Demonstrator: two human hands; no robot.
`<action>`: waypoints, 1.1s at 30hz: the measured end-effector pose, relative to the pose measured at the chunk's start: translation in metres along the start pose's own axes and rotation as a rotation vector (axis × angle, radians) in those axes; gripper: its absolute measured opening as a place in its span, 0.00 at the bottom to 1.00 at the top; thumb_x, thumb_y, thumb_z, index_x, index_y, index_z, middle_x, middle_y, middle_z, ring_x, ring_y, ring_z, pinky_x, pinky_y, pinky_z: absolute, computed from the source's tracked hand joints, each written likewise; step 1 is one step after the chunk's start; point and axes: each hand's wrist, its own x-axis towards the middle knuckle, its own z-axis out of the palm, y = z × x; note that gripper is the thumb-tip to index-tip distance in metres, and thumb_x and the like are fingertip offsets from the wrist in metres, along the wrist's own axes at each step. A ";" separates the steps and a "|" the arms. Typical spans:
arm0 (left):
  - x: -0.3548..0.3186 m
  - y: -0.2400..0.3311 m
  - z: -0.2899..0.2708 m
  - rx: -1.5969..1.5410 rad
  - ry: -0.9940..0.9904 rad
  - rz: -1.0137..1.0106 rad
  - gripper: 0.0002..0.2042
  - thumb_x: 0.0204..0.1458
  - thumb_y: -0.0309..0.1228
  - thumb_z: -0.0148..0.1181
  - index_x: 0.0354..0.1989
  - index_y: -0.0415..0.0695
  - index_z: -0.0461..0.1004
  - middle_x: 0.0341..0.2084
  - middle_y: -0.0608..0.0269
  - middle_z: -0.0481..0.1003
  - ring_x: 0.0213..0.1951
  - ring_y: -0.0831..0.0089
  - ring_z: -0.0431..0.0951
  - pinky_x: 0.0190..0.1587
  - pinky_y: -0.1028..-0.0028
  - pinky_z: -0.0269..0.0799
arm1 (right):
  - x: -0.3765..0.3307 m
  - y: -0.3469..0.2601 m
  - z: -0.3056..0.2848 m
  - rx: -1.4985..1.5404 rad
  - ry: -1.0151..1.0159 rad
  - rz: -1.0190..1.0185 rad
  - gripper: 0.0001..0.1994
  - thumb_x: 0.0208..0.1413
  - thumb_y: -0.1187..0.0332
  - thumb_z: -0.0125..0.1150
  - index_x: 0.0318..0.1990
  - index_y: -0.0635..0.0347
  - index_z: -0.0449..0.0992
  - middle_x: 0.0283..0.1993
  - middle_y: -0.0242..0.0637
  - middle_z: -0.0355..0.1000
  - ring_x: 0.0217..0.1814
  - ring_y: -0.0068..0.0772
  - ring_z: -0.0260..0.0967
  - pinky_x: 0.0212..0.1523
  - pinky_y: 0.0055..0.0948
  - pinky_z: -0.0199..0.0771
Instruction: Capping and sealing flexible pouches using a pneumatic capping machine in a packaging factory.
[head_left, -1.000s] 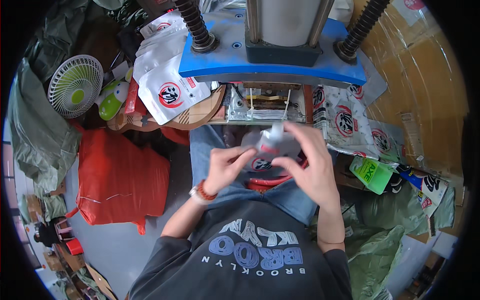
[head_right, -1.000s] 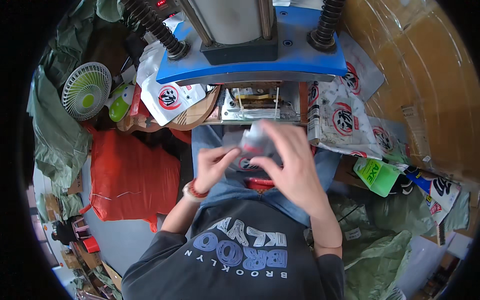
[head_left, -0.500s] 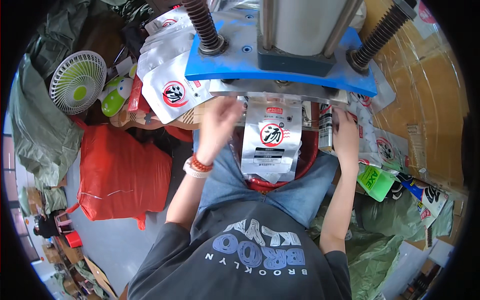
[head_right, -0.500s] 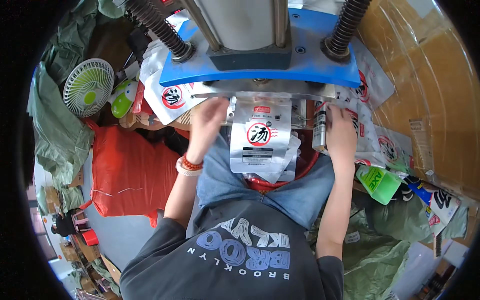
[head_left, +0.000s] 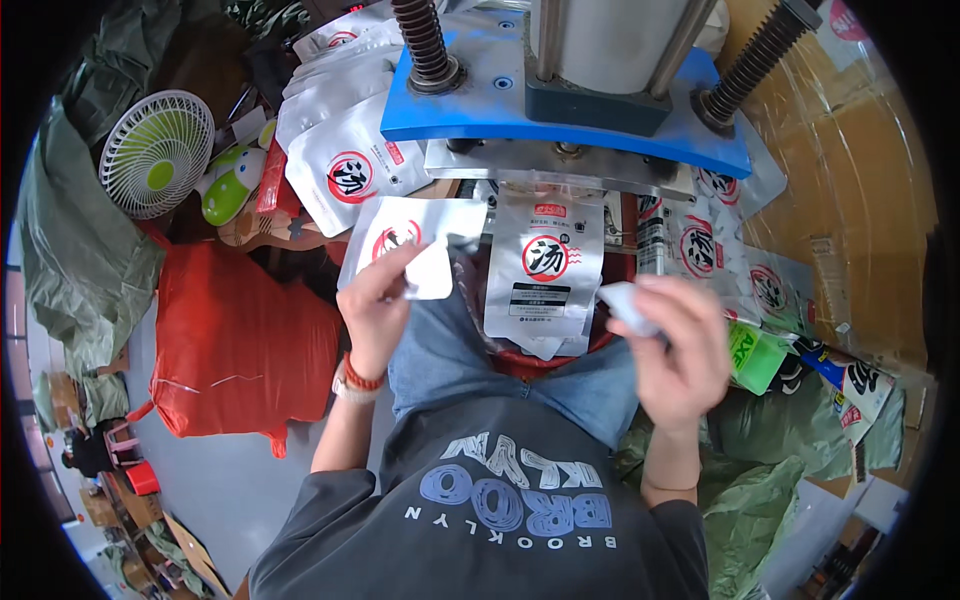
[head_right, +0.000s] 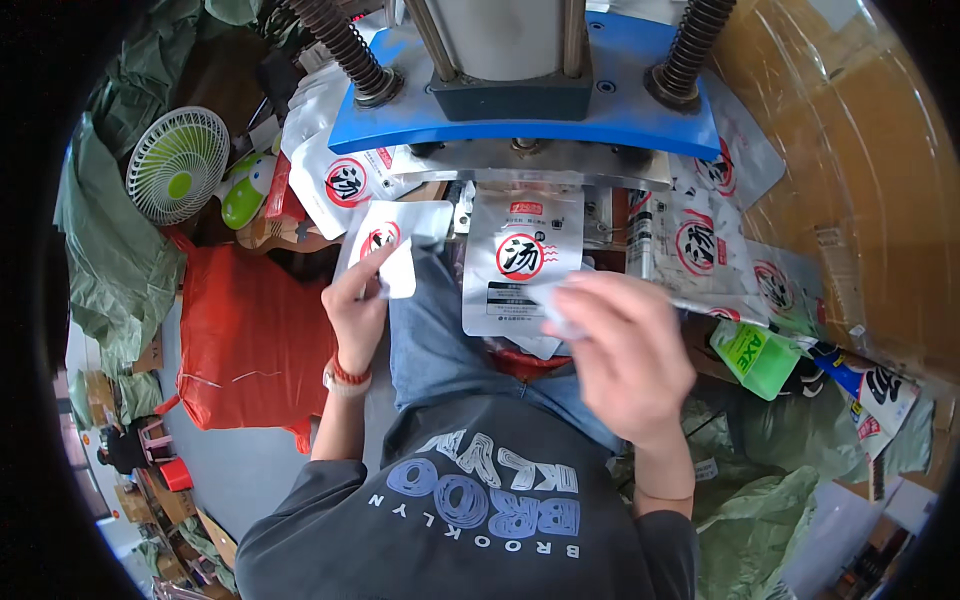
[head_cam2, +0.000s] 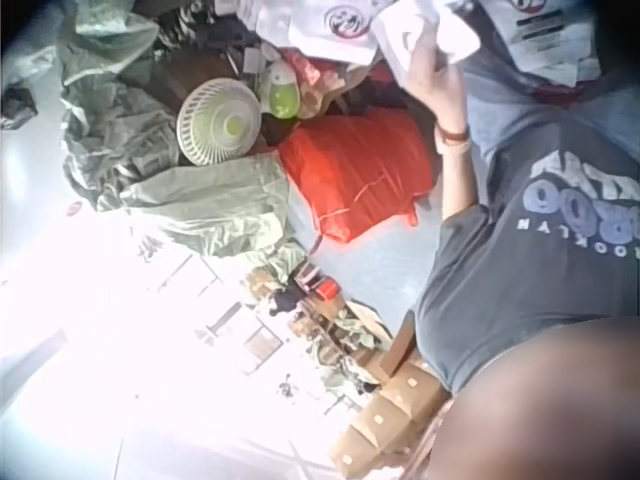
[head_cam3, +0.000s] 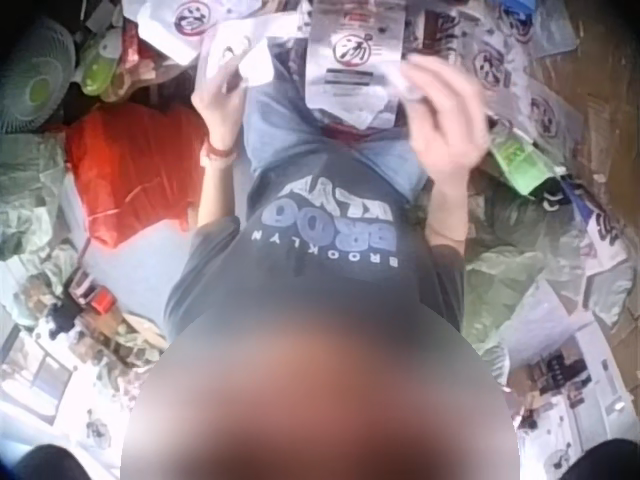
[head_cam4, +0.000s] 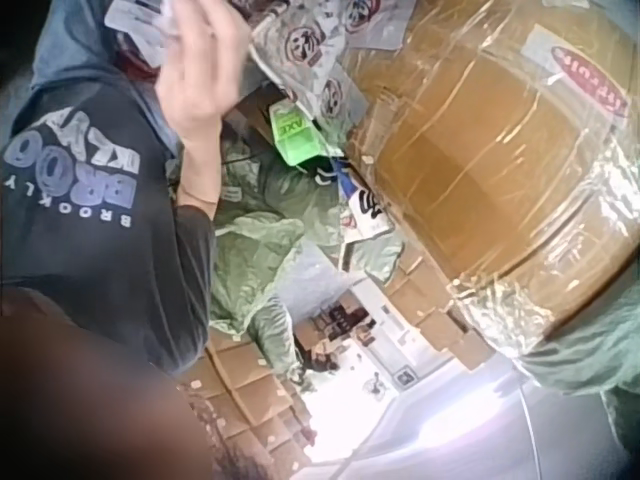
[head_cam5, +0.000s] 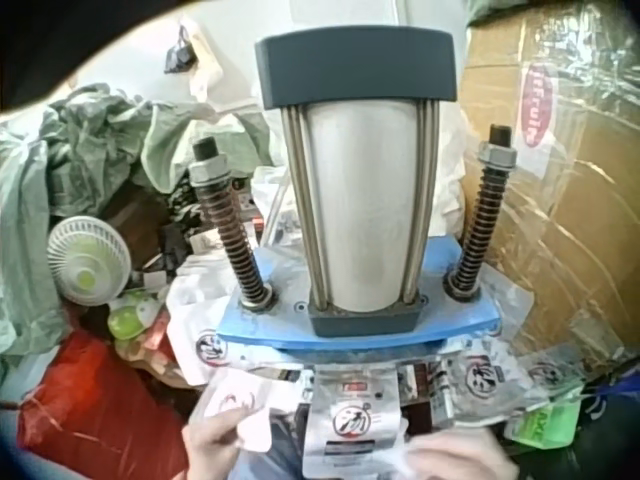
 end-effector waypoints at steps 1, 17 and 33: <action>-0.003 0.018 0.000 -0.007 0.004 0.096 0.25 0.33 0.08 0.52 0.41 0.44 0.81 0.34 0.60 0.82 0.29 0.74 0.79 0.32 0.77 0.73 | 0.002 0.000 0.013 -0.008 -0.034 -0.059 0.14 0.45 0.82 0.65 0.41 0.66 0.77 0.45 0.44 0.75 0.45 0.41 0.73 0.45 0.36 0.74; -0.005 0.030 0.087 -0.817 -0.490 -0.574 0.12 0.58 0.33 0.61 0.36 0.33 0.81 0.28 0.64 0.81 0.29 0.82 0.78 0.32 0.80 0.73 | 0.000 0.024 -0.001 -0.123 -0.041 0.283 0.21 0.52 0.71 0.66 0.54 0.64 0.71 0.54 0.43 0.72 0.56 0.40 0.68 0.59 0.33 0.64; 0.075 -0.032 0.047 0.551 -0.024 -0.007 0.36 0.52 0.50 0.61 0.64 0.41 0.61 0.63 0.49 0.61 0.66 0.50 0.55 0.65 0.50 0.47 | -0.028 0.167 -0.010 -0.666 -0.291 0.465 0.15 0.53 0.76 0.55 0.49 0.63 0.70 0.51 0.49 0.69 0.53 0.56 0.66 0.53 0.43 0.67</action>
